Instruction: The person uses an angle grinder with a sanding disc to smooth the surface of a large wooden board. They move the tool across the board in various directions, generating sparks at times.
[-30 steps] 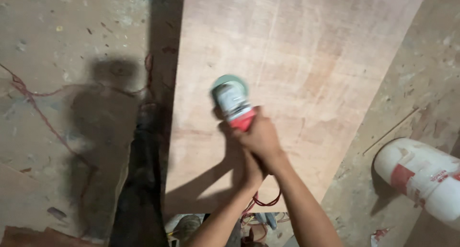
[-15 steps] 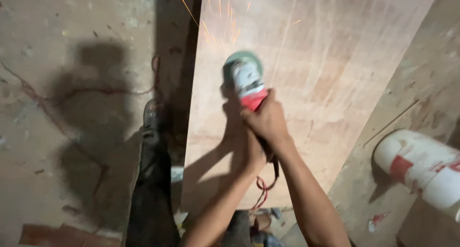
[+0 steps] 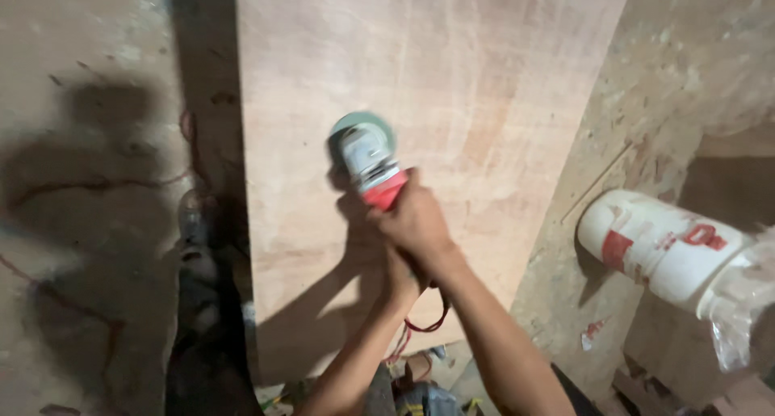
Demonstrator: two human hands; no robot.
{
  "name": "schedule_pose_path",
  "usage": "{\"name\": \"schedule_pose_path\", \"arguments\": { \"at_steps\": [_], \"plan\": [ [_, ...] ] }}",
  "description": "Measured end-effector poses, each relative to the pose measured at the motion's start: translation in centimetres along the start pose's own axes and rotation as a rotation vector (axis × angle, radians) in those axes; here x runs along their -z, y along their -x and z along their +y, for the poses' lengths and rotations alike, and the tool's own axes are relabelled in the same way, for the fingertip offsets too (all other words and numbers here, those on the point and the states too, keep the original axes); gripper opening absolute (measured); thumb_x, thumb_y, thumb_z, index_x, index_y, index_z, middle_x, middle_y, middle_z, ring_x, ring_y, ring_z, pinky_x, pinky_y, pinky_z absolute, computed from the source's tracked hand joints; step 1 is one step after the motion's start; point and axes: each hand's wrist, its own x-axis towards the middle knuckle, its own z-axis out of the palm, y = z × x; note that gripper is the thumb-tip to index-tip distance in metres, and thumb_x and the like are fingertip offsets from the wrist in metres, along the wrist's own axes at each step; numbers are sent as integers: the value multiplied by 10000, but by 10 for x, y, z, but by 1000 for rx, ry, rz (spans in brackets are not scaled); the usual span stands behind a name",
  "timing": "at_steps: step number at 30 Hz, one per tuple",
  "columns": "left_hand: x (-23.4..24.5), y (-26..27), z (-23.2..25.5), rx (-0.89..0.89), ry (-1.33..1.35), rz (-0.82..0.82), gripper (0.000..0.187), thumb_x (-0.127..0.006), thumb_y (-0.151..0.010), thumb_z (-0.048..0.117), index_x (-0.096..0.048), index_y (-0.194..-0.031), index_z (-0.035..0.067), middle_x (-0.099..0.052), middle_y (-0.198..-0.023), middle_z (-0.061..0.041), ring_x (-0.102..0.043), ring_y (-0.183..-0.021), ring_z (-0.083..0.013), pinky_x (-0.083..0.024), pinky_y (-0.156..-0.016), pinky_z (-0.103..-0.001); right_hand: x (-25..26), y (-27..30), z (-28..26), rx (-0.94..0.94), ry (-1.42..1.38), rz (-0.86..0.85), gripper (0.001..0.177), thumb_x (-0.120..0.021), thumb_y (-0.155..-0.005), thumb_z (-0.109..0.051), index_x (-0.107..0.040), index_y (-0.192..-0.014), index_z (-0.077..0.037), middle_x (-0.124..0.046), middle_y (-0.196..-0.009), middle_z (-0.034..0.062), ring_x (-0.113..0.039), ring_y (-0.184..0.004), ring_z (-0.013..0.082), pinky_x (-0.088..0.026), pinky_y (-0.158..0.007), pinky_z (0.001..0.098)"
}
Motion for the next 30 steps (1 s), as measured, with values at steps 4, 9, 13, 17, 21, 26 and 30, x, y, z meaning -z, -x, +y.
{"name": "schedule_pose_path", "arguments": {
  "at_steps": [4,9,13,17,21,26,30],
  "plan": [
    [-20,-35,-64,140,-159,-10,539,-438,-1051,528,-485,-1392,113,-598,-1202,-36,-607,-1102,-156,-543,-935,-356,42,-8,87,-236,-30,142,555,-851,-686,-374,-636,-972,49,-738,-860,222,-740,-803,314,-587,-717,436],
    [-39,-55,-118,496,-304,62,684,-357,-962,699,-482,-1329,135,-624,-1110,-75,-615,-996,-174,-562,-805,-370,74,14,182,-517,-325,343,387,-818,-705,-325,-711,-889,-3,-735,-848,115,-688,-746,196,-558,-657,384],
    [-20,-39,-107,187,-1382,-134,763,-509,-896,583,-384,-1455,79,-619,-1155,-125,-631,-1015,-219,-565,-845,-392,52,32,172,-454,-582,371,400,-806,-680,-279,-706,-956,-7,-726,-864,100,-686,-763,200,-569,-676,385],
    [10,-31,-71,50,-1072,-32,791,-561,-858,539,-382,-1459,57,-616,-1172,-159,-628,-1035,-260,-555,-866,-416,-8,26,79,-139,-153,101,519,-783,-714,-393,-667,-1036,-2,-734,-800,161,-729,-713,300,-581,-647,439],
    [34,-30,-46,-3,-1027,11,824,-614,-821,495,-380,-1463,35,-614,-1188,-193,-626,-1055,-300,-546,-887,-440,-49,27,7,86,-81,-129,863,-826,-698,-521,-484,-1217,77,-704,-919,257,-723,-820,418,-584,-742,476],
    [35,-50,-60,54,-1402,-119,872,-679,-775,440,-377,-1469,8,-610,-1208,-235,-622,-1079,-350,-534,-914,-471,-3,13,55,-56,-119,65,831,-830,-676,-514,-515,-1205,45,-724,-911,254,-720,-849,417,-573,-746,495],
    [24,-42,-85,119,-1928,-282,915,-731,-737,396,-375,-1473,-14,-608,-1224,-269,-620,-1099,-390,-525,-936,-495,38,12,169,-465,-305,275,509,-801,-624,-404,-701,-868,32,-753,-877,202,-739,-796,294,-576,-704,430]
  ]
}}
